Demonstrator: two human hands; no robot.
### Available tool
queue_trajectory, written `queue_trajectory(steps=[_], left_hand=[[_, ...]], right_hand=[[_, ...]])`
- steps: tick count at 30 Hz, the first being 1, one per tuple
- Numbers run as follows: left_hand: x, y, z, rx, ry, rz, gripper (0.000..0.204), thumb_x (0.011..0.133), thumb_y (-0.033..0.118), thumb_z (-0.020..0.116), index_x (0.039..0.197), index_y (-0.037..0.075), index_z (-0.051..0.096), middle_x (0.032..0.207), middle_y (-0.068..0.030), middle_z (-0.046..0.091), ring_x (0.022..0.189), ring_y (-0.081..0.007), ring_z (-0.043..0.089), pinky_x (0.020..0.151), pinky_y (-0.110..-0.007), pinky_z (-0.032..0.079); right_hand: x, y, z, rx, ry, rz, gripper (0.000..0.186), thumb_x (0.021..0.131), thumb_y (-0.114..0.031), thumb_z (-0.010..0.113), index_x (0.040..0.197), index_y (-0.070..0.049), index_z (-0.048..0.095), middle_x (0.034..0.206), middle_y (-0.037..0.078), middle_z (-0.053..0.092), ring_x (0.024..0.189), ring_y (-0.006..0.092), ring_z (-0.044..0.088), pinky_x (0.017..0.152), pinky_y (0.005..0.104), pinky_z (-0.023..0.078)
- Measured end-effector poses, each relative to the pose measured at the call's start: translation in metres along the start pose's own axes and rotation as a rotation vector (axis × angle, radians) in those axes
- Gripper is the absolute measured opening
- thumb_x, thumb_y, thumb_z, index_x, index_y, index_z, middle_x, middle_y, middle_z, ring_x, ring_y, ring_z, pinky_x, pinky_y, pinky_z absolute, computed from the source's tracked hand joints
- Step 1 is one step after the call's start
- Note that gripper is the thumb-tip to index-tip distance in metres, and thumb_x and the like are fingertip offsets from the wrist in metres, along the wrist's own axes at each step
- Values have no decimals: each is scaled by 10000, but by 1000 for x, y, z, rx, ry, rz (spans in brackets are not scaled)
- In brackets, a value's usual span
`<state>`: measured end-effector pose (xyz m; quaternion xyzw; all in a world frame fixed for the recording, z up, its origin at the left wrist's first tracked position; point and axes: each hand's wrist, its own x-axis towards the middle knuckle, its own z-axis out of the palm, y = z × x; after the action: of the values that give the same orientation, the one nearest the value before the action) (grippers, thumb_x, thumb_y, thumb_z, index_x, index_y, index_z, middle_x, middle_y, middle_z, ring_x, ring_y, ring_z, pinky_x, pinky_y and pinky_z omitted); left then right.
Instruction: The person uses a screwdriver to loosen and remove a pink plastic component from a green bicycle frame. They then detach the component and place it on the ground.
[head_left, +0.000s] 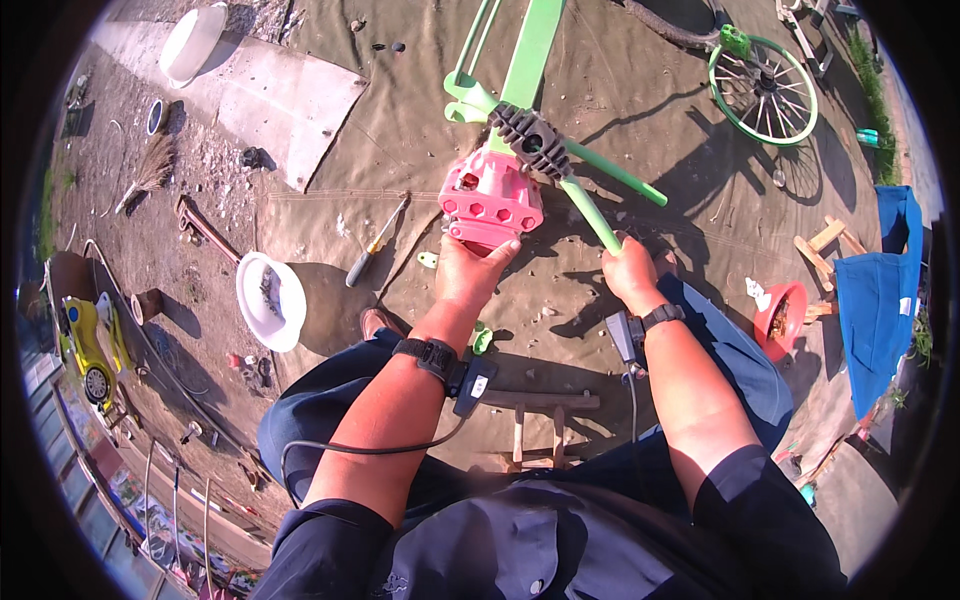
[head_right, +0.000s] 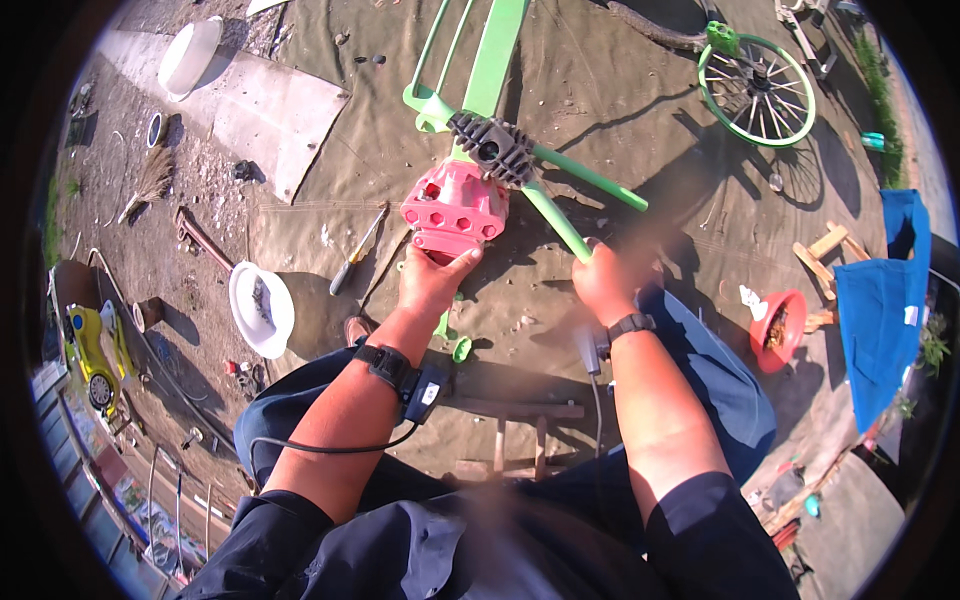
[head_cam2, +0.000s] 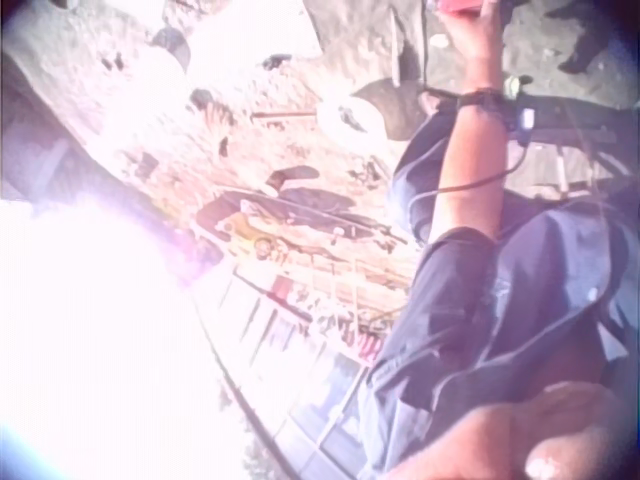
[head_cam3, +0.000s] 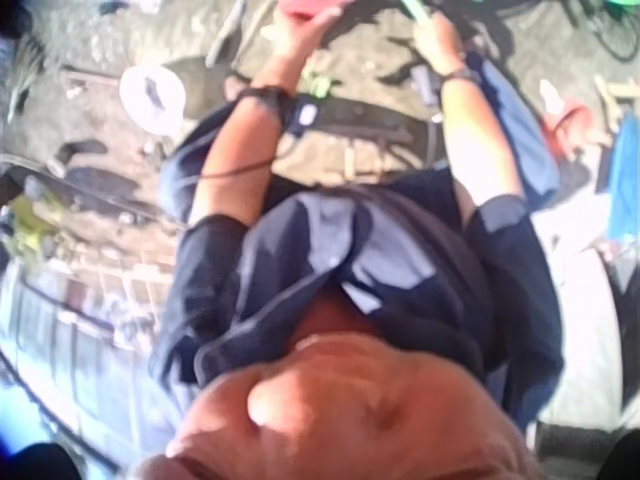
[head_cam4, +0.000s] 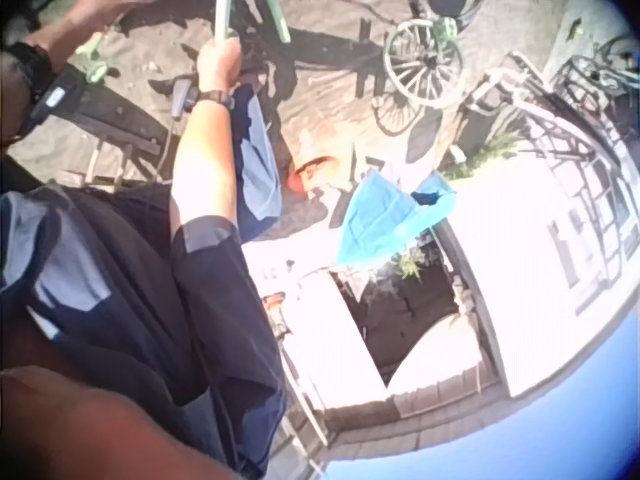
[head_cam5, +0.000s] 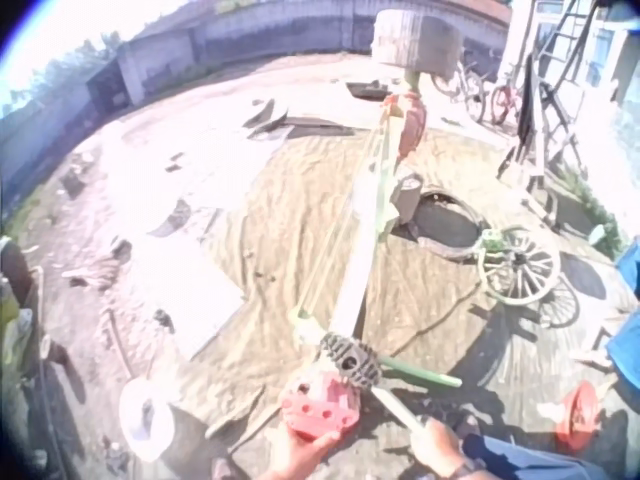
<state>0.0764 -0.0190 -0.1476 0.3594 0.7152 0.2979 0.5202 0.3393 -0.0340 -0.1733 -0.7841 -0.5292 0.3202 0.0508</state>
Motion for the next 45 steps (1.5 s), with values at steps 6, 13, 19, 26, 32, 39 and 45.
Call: queue_trajectory(steps=[6, 13, 19, 26, 32, 39, 45], left_hand=[[2, 0, -14, 474, -106, -33, 270, 744, 188, 831, 945, 46, 723, 882, -108, 748, 844, -255, 724, 762, -387, 554], [7, 4, -16, 615, -160, -72, 327, 757, 304, 813, 915, 26, 741, 913, -177, 736, 868, -329, 725, 789, -450, 568], [5, -5, -17, 729, -102, -4, 490, 759, 345, 811, 1026, -31, 646, 1088, -224, 655, 974, -382, 683, 841, -465, 562], [1, 5, -20, 798, -133, -43, 575, 756, 380, 807, 1075, -59, 616, 1104, -235, 648, 983, -382, 683, 853, -461, 567], [-4, 7, -22, 860, -55, 61, 416, 732, 305, 822, 987, 9, 680, 939, -188, 718, 873, -360, 711, 769, -443, 564], [-1, 17, -29, 864, -182, 38, 525, 744, 378, 796, 1007, -51, 645, 1048, -233, 682, 925, -379, 705, 822, -455, 576], [-2, 19, -29, 822, -147, 66, 426, 735, 308, 823, 978, -11, 679, 954, -209, 714, 901, -374, 707, 787, -448, 567]], right_hand=[[-3, -16, -10, -39, -81, 88, 250, 902, -239, 614, 1102, -101, 675, 939, 195, 712, 912, 407, 680, 774, 473, 535], [4, -2, -2, -66, -102, 121, 327, 897, -240, 654, 1179, -77, 655, 995, 209, 717, 975, 395, 683, 815, 465, 538], [1, -8, -7, 10, -118, 126, 316, 893, -216, 654, 1168, -61, 669, 985, 217, 719, 966, 394, 688, 815, 444, 539], [1, -9, -8, -25, -135, 143, 389, 897, -212, 638, 1246, -41, 651, 1025, 237, 715, 995, 393, 687, 844, 431, 538], [1, -12, -10, -75, -148, 188, 436, 889, -219, 643, 1293, -55, 634, 1099, 235, 706, 1055, 376, 680, 890, 428, 535], [4, -5, -6, -63, -156, 222, 460, 884, -220, 646, 1326, -95, 626, 1130, 214, 707, 1080, 361, 675, 909, 424, 532], [3, -5, -5, -61, -154, 212, 449, 878, -227, 647, 1310, -106, 635, 1121, 204, 710, 1076, 360, 674, 909, 421, 534]])
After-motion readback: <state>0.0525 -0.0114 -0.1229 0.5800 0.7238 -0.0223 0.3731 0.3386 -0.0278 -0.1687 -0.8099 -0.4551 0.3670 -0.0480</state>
